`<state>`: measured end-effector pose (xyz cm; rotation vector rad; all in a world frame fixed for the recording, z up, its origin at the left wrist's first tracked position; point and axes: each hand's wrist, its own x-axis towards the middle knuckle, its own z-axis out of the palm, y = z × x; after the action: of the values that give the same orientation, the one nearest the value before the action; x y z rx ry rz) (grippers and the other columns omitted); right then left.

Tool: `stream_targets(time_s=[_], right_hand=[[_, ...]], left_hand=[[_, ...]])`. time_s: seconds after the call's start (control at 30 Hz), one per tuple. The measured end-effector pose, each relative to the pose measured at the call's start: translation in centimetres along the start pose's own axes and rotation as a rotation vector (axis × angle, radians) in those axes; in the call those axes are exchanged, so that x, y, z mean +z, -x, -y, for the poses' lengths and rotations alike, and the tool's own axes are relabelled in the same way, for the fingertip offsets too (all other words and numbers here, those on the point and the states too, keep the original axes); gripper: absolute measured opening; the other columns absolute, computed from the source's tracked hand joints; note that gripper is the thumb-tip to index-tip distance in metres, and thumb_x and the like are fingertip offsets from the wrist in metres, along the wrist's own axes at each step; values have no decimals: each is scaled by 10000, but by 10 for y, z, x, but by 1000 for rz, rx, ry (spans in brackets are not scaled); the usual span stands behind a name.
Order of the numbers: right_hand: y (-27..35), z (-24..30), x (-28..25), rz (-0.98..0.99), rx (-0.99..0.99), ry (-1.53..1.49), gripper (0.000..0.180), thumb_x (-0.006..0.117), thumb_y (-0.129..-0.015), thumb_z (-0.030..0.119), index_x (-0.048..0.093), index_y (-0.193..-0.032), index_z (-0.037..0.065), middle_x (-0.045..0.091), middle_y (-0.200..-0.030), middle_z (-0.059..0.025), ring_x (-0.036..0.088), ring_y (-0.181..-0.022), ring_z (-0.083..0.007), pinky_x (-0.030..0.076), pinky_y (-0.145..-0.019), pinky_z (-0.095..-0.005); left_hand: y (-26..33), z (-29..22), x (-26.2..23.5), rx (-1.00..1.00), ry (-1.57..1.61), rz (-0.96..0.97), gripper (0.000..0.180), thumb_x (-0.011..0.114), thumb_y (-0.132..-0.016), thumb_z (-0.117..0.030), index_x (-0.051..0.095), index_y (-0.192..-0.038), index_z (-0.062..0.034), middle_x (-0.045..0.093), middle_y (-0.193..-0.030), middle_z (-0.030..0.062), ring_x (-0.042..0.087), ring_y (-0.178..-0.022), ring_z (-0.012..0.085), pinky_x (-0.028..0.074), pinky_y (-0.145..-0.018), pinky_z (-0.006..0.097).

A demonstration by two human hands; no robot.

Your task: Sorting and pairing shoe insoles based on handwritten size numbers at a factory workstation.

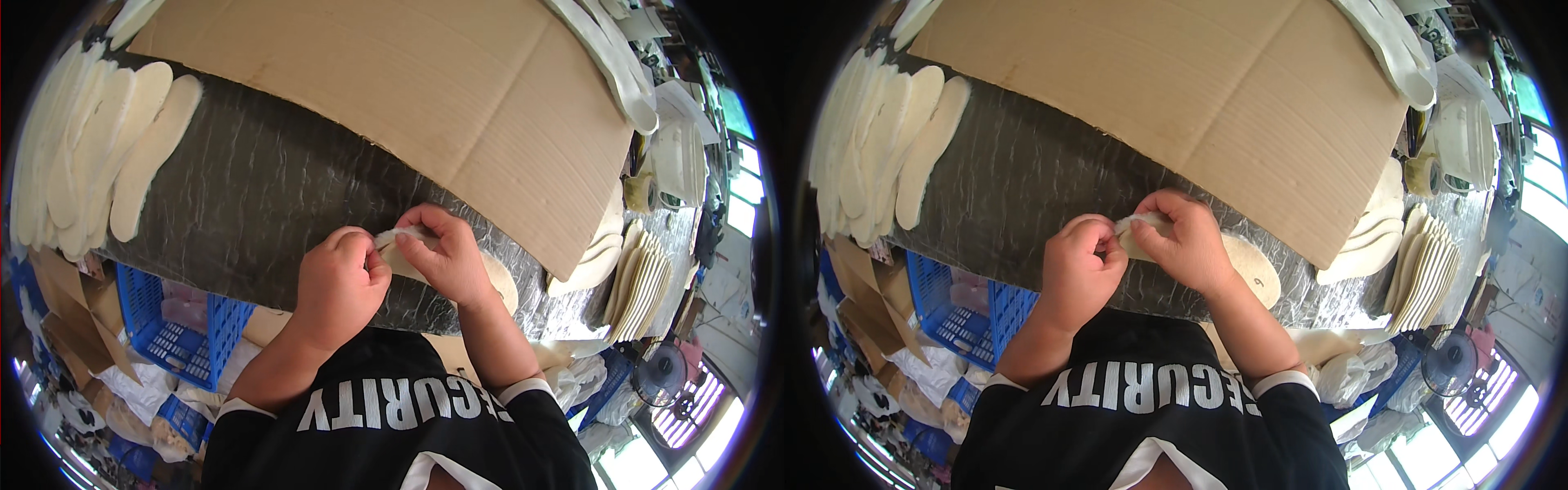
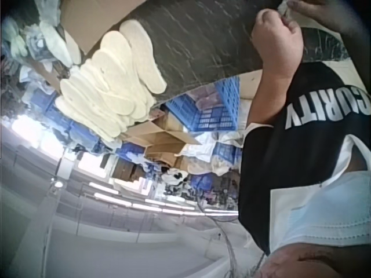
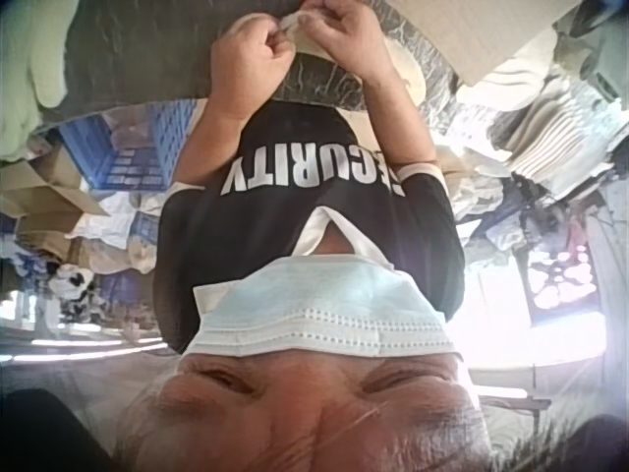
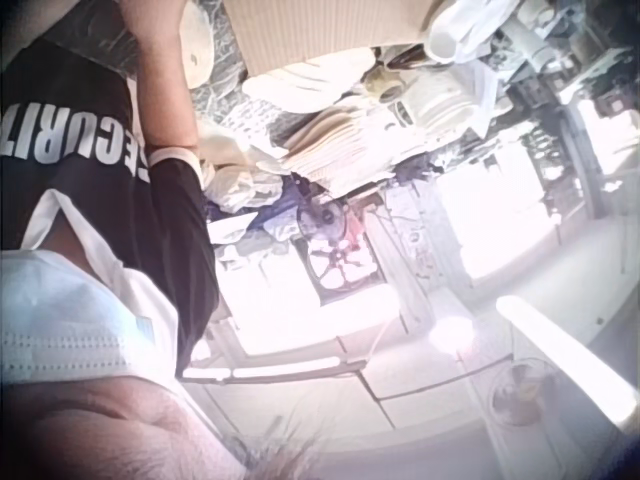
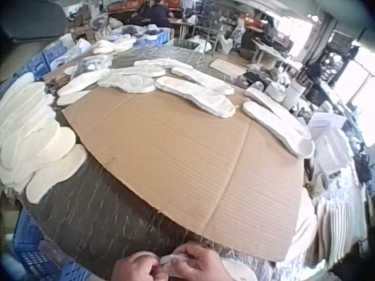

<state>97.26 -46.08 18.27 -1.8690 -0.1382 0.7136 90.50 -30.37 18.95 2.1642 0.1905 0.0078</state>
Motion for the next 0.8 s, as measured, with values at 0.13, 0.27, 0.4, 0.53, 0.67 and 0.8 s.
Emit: stream_targets(time_s=[0.13, 0.27, 0.4, 0.53, 0.67, 0.8], right_hand=[[-3, -3, -1, 3, -103, 73, 202, 670, -813, 179, 633, -885, -6, 618, -820, -136, 610, -752, -261, 484, -683, -337], [-6, -8, -1, 51, -212, 82, 131, 627, -847, 134, 603, -864, 7, 592, -814, -133, 585, -777, -307, 466, -712, -361], [-5, -8, -2, 28, -288, 149, 86, 616, -851, 104, 586, -847, 24, 587, -809, -124, 572, -784, -311, 447, -755, -371], [1, -10, -3, -28, -293, 132, 92, 631, -839, 105, 588, -864, 28, 590, -822, -119, 576, -792, -303, 441, -775, -376], [9, -3, -2, -43, -288, 135, 119, 639, -836, 87, 590, -917, 14, 604, -843, -121, 594, -817, -292, 469, -758, -362], [12, 7, -22, 100, -95, -91, 183, 624, -874, 75, 608, -1037, -6, 628, -874, -94, 603, -806, -193, 486, -718, -299]], left_hand=[[-1, 1, 1, 24, -23, 7, 131, 640, -690, 80, 577, -787, 18, 644, -823, 136, 652, -638, 244, 533, -591, 305], [-1, 2, 1, 19, 3, 24, 129, 639, -691, 81, 578, -785, 17, 643, -827, 135, 648, -636, 230, 531, -587, 298], [-1, 7, 1, -10, 85, 27, 109, 636, -727, 80, 589, -803, 19, 644, -841, 128, 648, -667, 186, 531, -601, 283], [-3, 10, -6, -225, 472, 128, 96, 654, -814, 55, 603, -893, 33, 636, -903, 74, 633, -796, 129, 527, -716, 253], [-1, 20, -6, -208, 708, 259, 264, 725, -775, 46, 591, -1002, 27, 594, -1052, 77, 587, -955, 143, 494, -820, 268], [0, 28, -3, -2, 488, 272, 304, 714, -725, 117, 585, -966, -16, 625, -974, 101, 616, -885, 175, 507, -764, 301]])
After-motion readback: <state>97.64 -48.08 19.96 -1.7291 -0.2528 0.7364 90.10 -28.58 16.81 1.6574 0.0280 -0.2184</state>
